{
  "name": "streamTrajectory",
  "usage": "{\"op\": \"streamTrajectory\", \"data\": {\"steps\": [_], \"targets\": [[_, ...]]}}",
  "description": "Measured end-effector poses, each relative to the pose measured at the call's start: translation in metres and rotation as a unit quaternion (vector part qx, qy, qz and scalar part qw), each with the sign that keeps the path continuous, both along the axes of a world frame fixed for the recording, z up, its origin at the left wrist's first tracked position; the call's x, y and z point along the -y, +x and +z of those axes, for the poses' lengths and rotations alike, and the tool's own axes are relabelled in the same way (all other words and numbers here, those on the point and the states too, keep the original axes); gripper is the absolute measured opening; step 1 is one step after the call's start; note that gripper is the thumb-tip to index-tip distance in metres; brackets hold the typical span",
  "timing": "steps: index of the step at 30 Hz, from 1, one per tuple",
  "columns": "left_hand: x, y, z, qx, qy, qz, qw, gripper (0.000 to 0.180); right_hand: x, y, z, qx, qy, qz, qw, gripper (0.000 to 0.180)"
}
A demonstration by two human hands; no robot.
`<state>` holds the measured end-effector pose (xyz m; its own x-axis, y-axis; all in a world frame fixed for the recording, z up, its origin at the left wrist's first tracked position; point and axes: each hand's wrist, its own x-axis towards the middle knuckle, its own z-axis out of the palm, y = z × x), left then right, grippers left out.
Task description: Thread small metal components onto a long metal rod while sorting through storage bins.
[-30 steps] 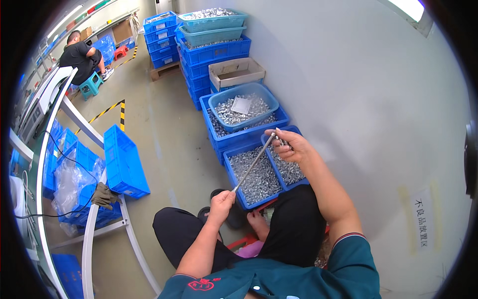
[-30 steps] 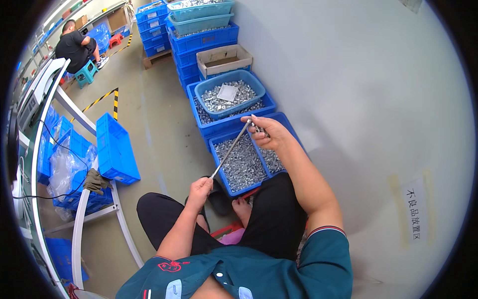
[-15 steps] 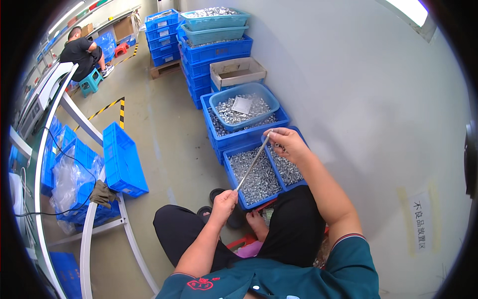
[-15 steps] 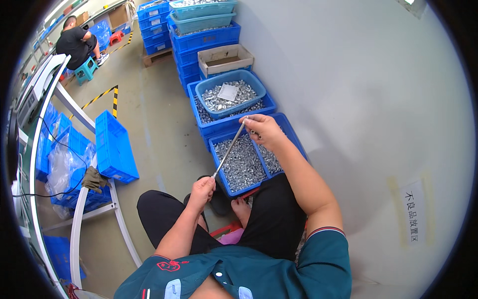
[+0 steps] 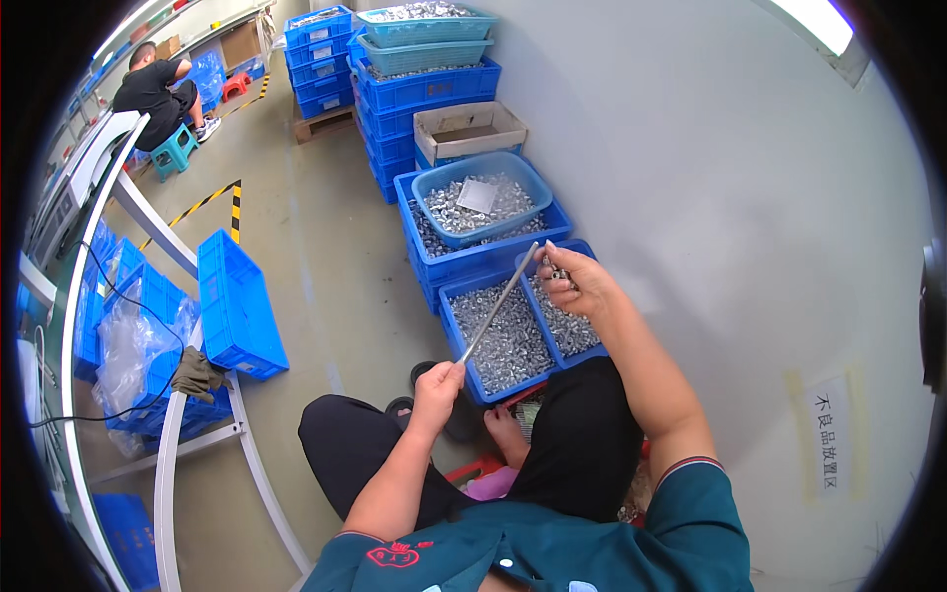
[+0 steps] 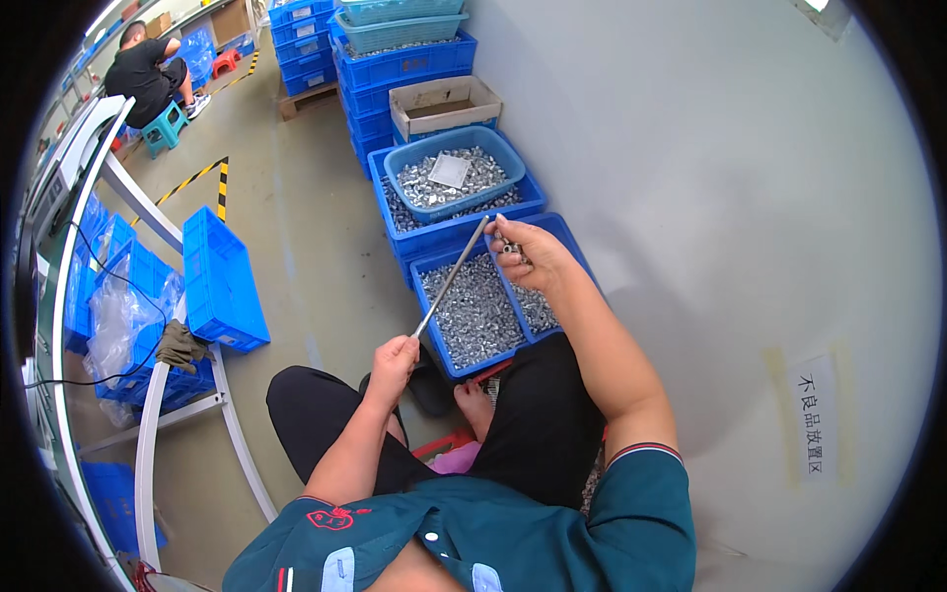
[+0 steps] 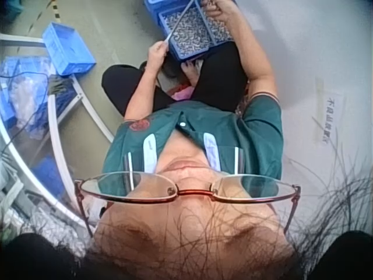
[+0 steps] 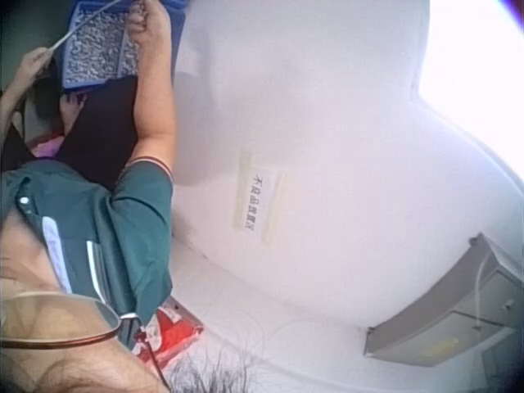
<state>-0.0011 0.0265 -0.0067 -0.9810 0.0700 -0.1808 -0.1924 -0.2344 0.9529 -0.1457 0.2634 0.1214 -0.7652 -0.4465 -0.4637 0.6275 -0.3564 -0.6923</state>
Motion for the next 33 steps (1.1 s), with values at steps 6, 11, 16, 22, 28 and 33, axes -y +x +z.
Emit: {"op": "streamTrajectory", "data": {"steps": [6,11,16,22,28,33], "targets": [[0.006,0.003,-0.006,-0.045,-0.062,0.015,0.997,0.030,-0.003,-0.003,0.003,0.035,-0.056,-0.031,0.997,0.019],[0.006,0.006,-0.004,-0.070,-0.086,0.015,0.994,0.030,-0.007,-0.005,-0.001,0.021,-0.075,-0.036,0.996,0.019],[0.008,0.007,-0.006,-0.081,-0.079,0.002,0.994,0.030,0.000,0.001,0.004,-0.007,-0.057,-0.008,0.998,0.018],[0.009,0.007,-0.008,-0.090,-0.102,0.010,0.991,0.031,-0.004,-0.003,0.005,0.002,-0.029,0.037,0.999,0.019],[0.009,0.007,-0.007,-0.121,-0.095,0.031,0.988,0.031,0.004,0.001,0.008,-0.019,-0.072,0.056,0.996,0.019],[0.007,0.008,-0.001,-0.113,-0.161,0.047,0.979,0.031,0.002,0.001,0.011,-0.063,0.075,0.054,0.994,0.019]]}}
